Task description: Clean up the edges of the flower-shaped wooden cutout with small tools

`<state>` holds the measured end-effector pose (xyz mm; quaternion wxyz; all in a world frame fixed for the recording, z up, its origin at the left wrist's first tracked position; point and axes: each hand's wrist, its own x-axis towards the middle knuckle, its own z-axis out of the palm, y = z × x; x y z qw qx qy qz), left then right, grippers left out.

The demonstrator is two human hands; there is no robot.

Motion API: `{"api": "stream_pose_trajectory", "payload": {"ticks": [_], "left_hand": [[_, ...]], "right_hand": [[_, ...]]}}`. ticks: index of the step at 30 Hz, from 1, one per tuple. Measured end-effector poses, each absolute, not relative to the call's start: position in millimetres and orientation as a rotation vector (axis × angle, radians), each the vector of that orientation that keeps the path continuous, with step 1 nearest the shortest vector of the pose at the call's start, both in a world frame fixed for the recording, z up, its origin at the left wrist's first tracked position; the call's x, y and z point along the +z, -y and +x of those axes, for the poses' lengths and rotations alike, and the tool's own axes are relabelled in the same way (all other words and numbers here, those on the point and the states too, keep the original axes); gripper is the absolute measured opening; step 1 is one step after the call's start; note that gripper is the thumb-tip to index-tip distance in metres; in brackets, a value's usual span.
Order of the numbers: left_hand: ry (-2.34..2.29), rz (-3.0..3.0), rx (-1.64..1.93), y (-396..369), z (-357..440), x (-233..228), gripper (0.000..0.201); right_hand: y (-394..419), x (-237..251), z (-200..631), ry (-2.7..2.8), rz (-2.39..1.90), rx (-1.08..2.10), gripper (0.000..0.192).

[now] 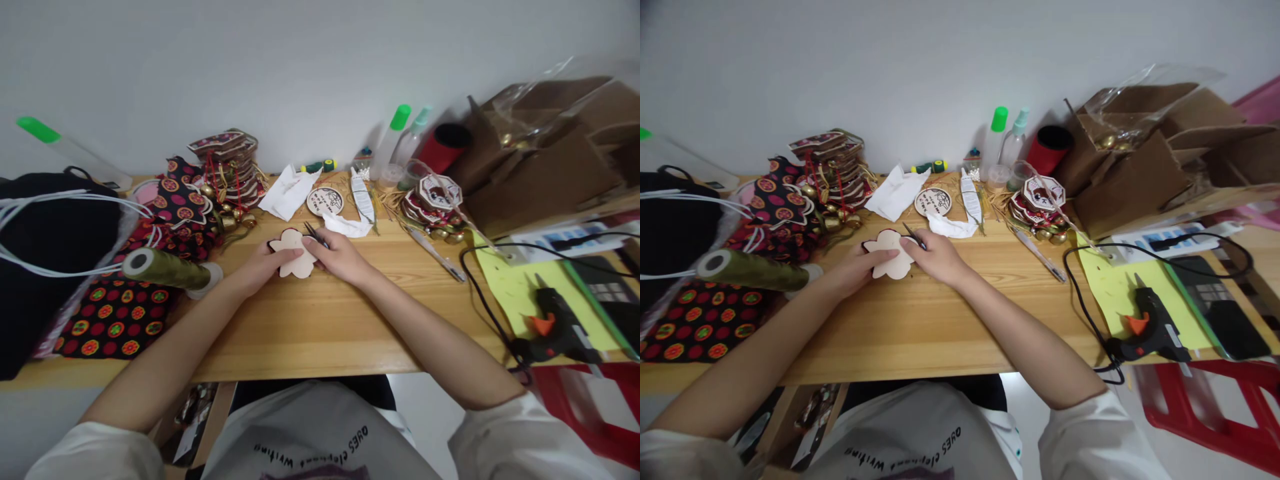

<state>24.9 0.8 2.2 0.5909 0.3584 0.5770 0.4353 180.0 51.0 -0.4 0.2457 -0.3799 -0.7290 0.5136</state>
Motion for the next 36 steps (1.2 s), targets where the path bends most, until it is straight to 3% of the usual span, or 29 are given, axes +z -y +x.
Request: {"api": "stream_pose_trajectory", "payload": {"ticks": [36], "left_hand": [[-1.329,0.777,1.038,-2.2,26.8,8.3,0.035]], "right_hand": [[-51.4,1.0,180.8,1.991,-0.987,1.458,0.033]]}}
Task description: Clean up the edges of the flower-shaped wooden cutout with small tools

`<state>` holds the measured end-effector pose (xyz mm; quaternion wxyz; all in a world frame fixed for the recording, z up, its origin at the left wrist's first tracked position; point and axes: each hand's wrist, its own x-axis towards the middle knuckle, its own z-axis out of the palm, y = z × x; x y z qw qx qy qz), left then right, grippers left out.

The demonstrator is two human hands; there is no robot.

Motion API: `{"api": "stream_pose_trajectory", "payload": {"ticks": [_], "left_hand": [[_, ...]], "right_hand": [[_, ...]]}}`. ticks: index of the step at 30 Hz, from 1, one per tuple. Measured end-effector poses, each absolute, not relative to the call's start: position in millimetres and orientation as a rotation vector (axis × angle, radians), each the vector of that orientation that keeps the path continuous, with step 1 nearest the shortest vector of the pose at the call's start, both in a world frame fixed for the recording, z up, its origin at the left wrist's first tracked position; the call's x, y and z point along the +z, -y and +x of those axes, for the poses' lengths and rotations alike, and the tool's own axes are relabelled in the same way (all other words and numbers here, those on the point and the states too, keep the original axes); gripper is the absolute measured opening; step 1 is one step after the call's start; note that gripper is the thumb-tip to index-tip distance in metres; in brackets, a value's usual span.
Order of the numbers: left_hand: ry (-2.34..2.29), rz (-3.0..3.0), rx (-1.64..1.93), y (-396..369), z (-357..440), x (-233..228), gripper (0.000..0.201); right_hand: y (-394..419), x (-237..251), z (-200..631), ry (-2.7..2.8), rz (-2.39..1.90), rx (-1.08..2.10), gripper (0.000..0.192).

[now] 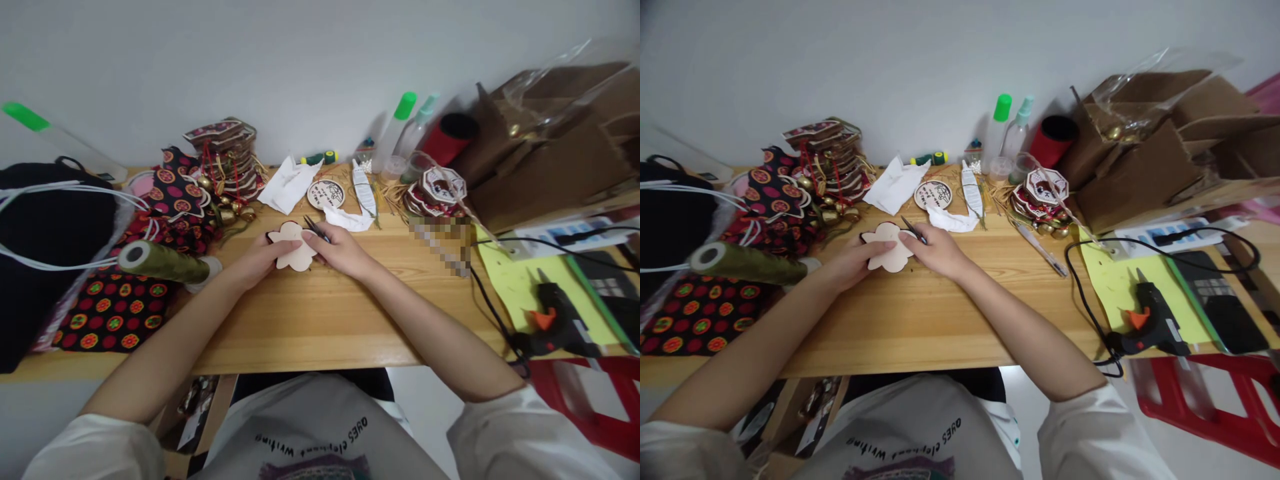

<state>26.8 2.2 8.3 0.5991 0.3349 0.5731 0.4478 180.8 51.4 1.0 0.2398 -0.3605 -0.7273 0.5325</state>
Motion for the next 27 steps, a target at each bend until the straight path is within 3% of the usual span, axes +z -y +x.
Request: {"api": "stream_pose_trajectory", "payload": {"ticks": [27], "left_hand": [[-1.417,0.973,0.954,1.7,24.5,0.3,0.037]], "right_hand": [[-50.1,0.7,180.5,2.043,-1.002,1.343,0.030]]}}
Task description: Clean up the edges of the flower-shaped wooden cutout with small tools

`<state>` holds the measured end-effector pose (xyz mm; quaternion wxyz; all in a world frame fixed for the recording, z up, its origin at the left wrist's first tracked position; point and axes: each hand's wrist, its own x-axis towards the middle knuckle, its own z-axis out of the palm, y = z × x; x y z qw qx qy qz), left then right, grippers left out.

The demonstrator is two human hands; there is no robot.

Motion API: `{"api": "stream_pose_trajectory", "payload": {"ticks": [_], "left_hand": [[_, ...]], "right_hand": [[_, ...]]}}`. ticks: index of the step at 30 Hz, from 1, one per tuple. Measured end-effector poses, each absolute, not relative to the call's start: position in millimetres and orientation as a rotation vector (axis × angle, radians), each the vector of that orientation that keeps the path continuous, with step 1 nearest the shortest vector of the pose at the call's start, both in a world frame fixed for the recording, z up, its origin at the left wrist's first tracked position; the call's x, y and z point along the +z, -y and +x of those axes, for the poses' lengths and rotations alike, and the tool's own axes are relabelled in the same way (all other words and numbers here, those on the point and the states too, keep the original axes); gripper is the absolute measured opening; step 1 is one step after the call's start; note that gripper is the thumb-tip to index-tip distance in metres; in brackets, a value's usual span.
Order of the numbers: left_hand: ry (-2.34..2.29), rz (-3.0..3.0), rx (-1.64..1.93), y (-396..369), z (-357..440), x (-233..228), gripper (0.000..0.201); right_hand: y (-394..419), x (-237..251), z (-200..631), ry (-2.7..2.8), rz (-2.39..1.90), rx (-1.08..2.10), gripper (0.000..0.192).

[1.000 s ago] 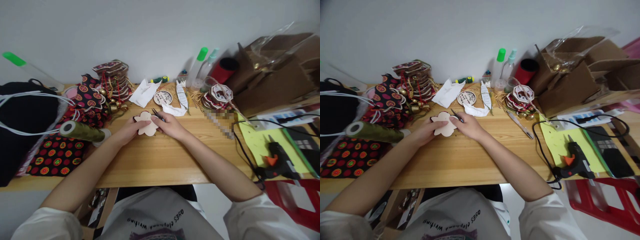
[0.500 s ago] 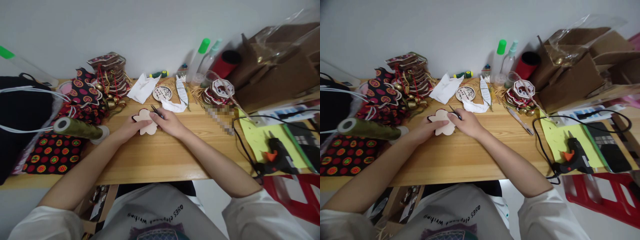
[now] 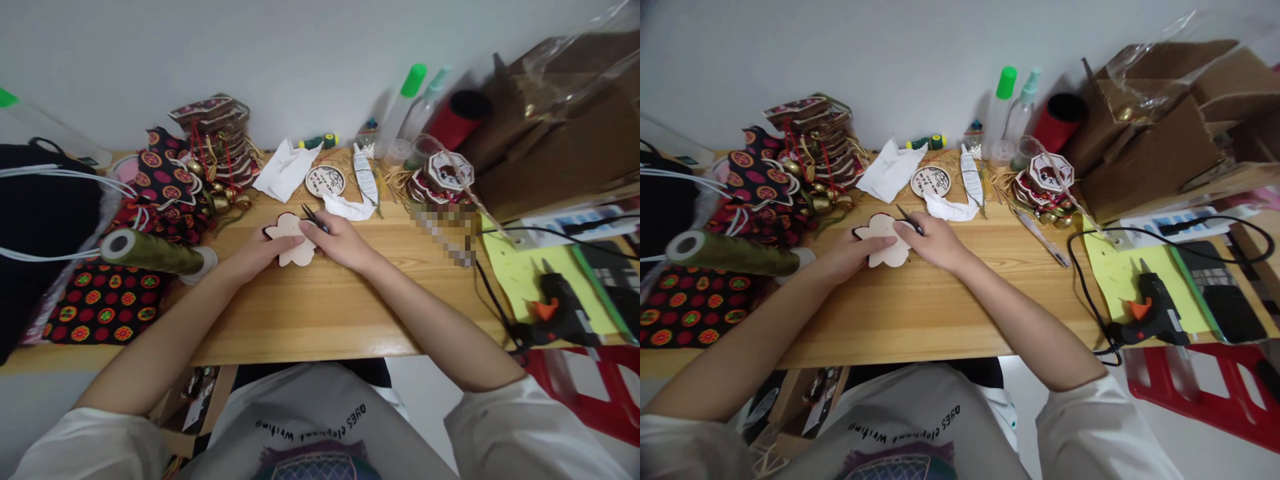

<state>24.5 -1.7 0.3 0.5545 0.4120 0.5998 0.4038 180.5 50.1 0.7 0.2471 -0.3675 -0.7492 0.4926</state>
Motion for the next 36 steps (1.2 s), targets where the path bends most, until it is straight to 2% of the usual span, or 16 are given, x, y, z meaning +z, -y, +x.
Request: {"api": "stream_pose_trajectory", "payload": {"ticks": [7,18,27,36], "left_hand": [[-1.417,1.013,0.924,0.3,21.7,-2.2,0.040],[-1.411,1.107,0.952,0.6,22.6,-2.6,0.034],[-1.289,1.060,1.015,0.9,25.0,-2.0,0.024],[-1.340,0.981,0.979,-0.4,21.4,0.3,0.031]], "right_hand": [[-51.1,-0.1,181.2,2.052,-0.973,1.338,0.031],[-49.2,-5.2,178.5,2.028,-1.001,1.248,0.033],[-49.5,-8.2,179.8,1.999,-0.956,1.297,0.036],[-50.7,-7.8,179.7,1.929,-0.935,1.410,0.041]]}}
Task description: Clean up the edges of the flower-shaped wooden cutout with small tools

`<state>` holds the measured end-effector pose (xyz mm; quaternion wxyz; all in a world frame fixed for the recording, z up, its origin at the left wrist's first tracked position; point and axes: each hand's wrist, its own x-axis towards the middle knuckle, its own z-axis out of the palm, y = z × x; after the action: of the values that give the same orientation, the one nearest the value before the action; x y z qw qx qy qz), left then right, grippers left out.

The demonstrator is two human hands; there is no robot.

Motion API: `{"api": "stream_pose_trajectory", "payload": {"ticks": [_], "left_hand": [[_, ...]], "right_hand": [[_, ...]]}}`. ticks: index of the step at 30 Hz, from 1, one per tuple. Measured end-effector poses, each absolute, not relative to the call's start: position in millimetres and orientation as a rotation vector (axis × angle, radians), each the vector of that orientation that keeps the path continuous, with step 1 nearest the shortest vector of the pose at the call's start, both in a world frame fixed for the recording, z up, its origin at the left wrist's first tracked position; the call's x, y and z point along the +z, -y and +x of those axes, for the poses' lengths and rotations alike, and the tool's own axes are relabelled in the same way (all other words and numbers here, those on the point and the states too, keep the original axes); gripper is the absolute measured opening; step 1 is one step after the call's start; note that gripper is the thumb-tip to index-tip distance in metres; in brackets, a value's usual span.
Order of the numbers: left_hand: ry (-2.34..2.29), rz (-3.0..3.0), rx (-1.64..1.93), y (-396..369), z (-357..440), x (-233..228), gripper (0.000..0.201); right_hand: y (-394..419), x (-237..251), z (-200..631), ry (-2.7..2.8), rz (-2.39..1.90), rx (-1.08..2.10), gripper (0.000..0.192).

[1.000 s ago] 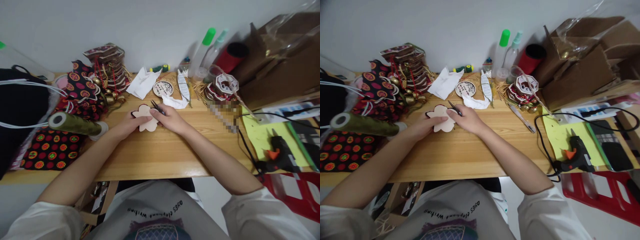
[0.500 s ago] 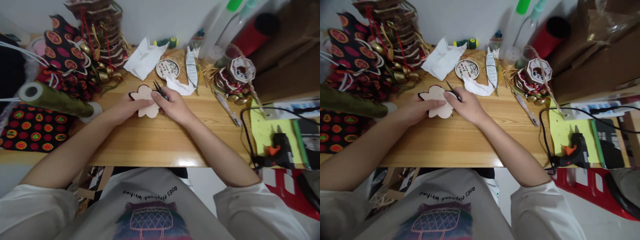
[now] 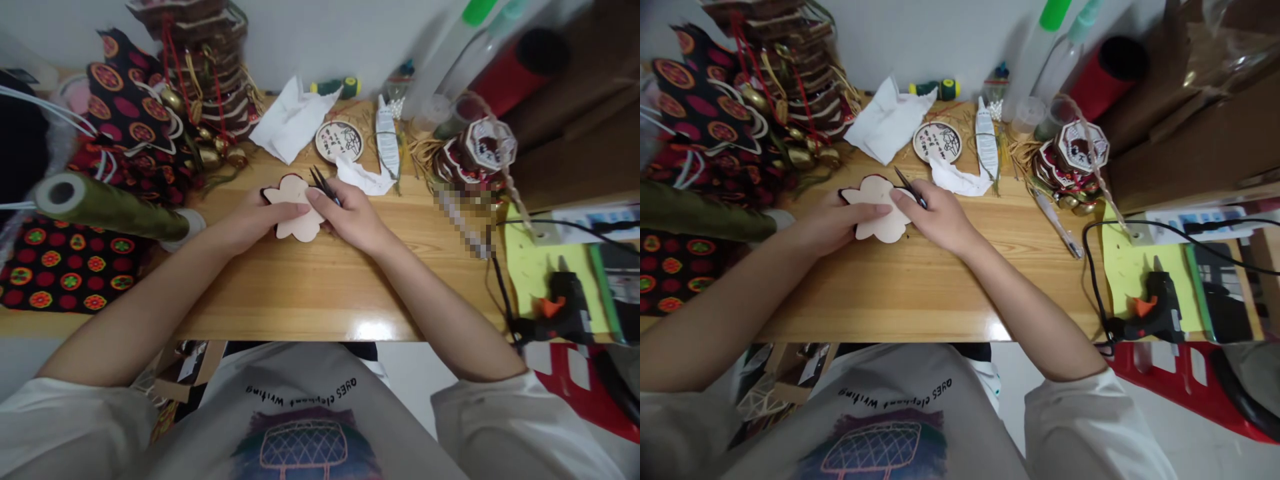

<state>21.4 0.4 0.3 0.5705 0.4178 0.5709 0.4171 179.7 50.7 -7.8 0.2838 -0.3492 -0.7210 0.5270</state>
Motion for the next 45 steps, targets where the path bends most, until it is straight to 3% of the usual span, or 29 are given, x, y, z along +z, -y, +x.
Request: {"api": "stream_pose_trajectory", "payload": {"ticks": [9,19,35,45], "left_hand": [[-1.324,0.942,0.939,-1.6,23.3,4.1,0.032],[-1.340,0.983,0.953,-1.6,21.0,1.9,0.036],[-1.348,0.953,0.950,-0.6,22.0,2.9,0.033],[-1.447,1.133,0.899,2.9,25.3,4.3,0.028]], "right_hand": [[-56.0,-2.6,182.1,1.710,-0.828,1.831,0.031],[-58.0,3.1,183.2,1.595,-0.937,1.943,0.021],[-56.3,2.8,181.8,1.652,-0.954,1.907,0.023],[-53.9,-4.2,181.3,1.848,-0.975,1.620,0.027]]}}
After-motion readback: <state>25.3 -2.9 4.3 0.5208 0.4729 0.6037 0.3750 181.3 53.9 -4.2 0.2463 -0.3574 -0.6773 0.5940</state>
